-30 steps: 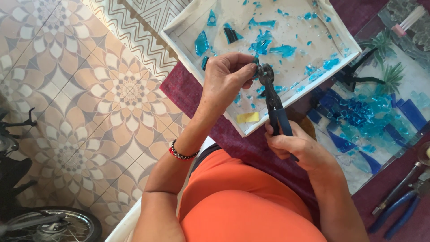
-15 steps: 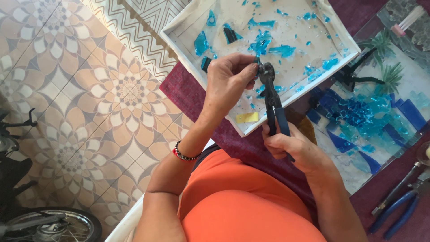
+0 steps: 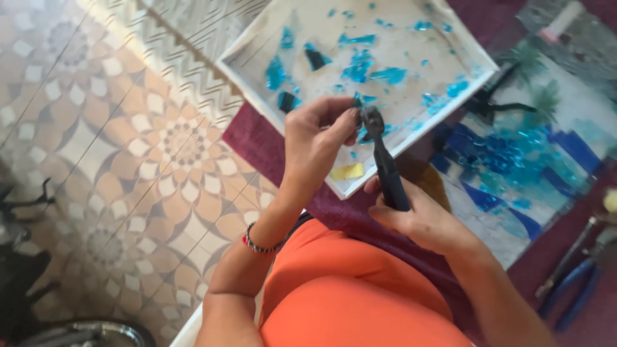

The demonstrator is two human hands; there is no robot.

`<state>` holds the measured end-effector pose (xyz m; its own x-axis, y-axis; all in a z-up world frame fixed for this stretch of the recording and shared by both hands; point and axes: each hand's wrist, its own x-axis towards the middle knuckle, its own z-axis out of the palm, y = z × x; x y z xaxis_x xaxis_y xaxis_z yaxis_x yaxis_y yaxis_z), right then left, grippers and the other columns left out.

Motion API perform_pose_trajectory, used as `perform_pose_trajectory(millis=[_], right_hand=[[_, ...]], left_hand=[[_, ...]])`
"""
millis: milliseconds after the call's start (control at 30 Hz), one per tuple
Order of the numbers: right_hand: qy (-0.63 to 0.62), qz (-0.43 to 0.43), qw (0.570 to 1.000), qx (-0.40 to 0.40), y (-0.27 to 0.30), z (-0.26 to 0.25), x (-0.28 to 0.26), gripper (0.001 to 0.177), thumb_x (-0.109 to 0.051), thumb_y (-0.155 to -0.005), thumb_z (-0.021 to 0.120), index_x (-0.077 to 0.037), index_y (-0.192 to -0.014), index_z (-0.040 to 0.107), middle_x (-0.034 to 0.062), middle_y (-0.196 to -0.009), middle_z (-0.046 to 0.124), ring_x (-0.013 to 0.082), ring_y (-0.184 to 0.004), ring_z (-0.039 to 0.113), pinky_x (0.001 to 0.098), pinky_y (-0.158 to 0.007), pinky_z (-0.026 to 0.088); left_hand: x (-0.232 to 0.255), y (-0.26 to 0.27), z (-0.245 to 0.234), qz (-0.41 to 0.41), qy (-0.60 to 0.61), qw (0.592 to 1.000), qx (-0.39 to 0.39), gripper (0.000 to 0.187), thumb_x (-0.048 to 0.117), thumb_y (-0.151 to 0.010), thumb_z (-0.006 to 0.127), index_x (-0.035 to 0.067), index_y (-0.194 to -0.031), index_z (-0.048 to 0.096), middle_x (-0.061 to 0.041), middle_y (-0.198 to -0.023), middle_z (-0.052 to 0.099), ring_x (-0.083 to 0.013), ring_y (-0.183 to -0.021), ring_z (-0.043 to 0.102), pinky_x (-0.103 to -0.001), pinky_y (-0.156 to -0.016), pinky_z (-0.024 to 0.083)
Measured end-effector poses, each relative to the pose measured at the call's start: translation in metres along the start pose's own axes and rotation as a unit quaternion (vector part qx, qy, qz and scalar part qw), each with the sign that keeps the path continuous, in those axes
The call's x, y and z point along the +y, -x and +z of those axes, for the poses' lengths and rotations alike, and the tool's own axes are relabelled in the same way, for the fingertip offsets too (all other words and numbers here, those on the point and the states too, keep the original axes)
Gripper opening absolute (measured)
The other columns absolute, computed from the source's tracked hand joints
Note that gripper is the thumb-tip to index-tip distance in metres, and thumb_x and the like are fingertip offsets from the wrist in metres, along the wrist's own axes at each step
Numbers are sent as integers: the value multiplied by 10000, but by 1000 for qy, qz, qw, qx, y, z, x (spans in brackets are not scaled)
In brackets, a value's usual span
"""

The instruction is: Cutting small pieces of blue glass using glass nippers over a tray

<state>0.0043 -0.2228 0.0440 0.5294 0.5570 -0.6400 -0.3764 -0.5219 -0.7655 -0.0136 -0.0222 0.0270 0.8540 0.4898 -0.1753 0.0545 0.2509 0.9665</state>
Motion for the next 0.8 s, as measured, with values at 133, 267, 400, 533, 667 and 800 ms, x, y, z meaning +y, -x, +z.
perform_pose_trajectory(millis=[133,267,400,533,667,800], right_hand=[[61,48,997,18,17,-11,-4,204,-240,-824,779,-78,-946,755,143,-711,720,249,-720,665,401,-662,496],[139,60,988,41,24,-22,-12,236,-289,-829,797,-96,-939,717,140,-768,669,261,-797,639,425,-739,505],[187,100,976,52,29,-14,-46,133,-247,-886,726,-124,-834,734,50,-676,640,194,-726,599,362,-678,485],[191,126,972,58,21,-11,-40,123,-271,-844,766,-151,-872,755,80,-693,663,226,-731,622,380,-681,499],[170,148,971,72,15,-9,-44,156,-311,-865,755,-163,-914,765,97,-689,657,245,-709,621,389,-659,489],[176,155,971,55,9,-7,-59,207,-339,-880,709,-137,-876,757,92,-665,640,249,-684,604,380,-634,477]], left_hand=[[7,22,16,0,32,999,8,202,41,-917,707,-64,-1085,748,-189,-738,716,-154,-636,674,-287,-598,610],[-2,37,17,21,37,999,28,179,43,-909,735,-45,-1062,764,-189,-729,719,-179,-628,703,-308,-588,617],[-19,46,12,41,63,996,50,176,11,-908,754,-61,-1068,761,-193,-760,728,-199,-651,724,-317,-594,641],[-22,43,6,19,86,994,61,175,21,-925,737,-72,-1074,749,-191,-786,730,-180,-680,714,-312,-614,646],[-23,35,-2,-4,116,991,73,204,51,-938,740,-78,-1096,738,-178,-816,733,-168,-702,719,-300,-630,651],[-29,26,-8,-29,112,991,74,218,57,-934,742,-79,-1104,739,-184,-818,743,-166,-700,722,-296,-621,655]])
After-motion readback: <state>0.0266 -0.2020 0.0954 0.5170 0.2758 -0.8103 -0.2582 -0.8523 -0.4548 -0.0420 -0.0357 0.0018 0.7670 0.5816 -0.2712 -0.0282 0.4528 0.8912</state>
